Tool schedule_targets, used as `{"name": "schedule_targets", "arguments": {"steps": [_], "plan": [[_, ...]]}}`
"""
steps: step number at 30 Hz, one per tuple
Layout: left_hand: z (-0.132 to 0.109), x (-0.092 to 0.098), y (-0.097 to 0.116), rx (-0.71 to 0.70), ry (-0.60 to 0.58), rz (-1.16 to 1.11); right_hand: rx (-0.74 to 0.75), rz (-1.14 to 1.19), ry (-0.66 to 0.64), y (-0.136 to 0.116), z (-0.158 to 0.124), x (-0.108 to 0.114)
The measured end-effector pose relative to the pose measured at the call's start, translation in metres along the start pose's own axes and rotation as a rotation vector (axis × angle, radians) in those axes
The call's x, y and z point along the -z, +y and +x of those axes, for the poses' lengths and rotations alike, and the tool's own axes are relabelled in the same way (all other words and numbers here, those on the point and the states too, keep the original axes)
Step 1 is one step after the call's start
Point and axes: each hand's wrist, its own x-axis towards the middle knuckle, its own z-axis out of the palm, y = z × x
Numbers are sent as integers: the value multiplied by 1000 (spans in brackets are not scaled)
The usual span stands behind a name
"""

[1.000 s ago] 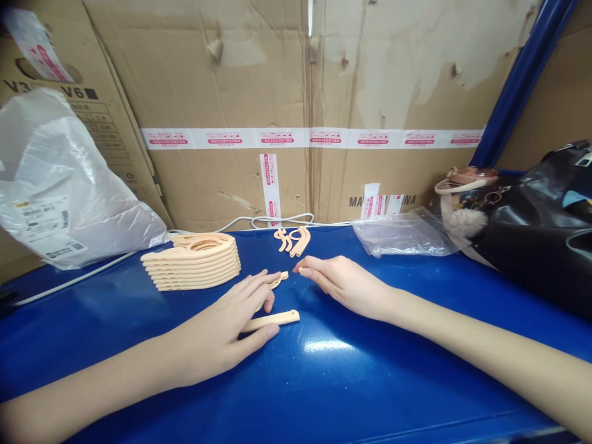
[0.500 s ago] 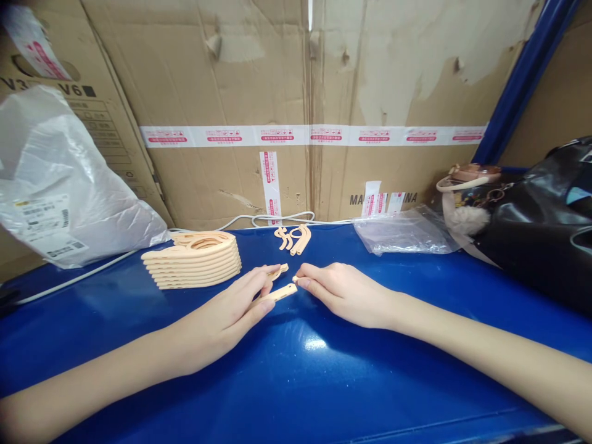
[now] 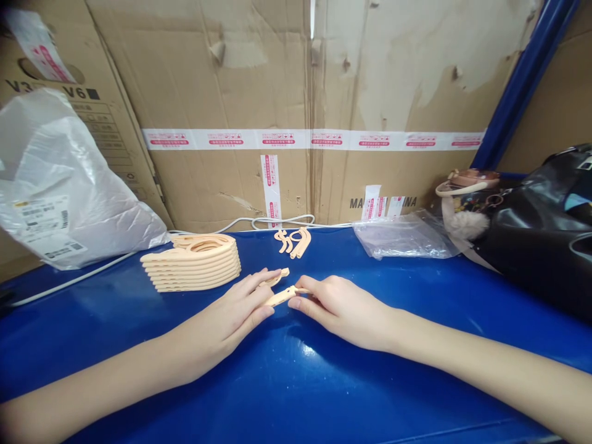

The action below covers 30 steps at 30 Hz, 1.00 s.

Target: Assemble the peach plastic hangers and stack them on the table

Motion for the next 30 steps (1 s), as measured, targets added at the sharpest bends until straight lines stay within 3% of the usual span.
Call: {"name": "schedule_targets", "arguments": {"steps": [6,16,22,30], "plan": [[0,-3,-2,-17,16,-23,7,-107,-17,-2,-3,0],[4,-5,-5,-16,-3,-65,145,-565,67,11,-4,-8],[3,-4,-3,-24,-24,-73,156,-507,115,9,-4,-4],[3,-3,-4,-28,-53,-65,107,-343,74,9,-3,-1]]}}
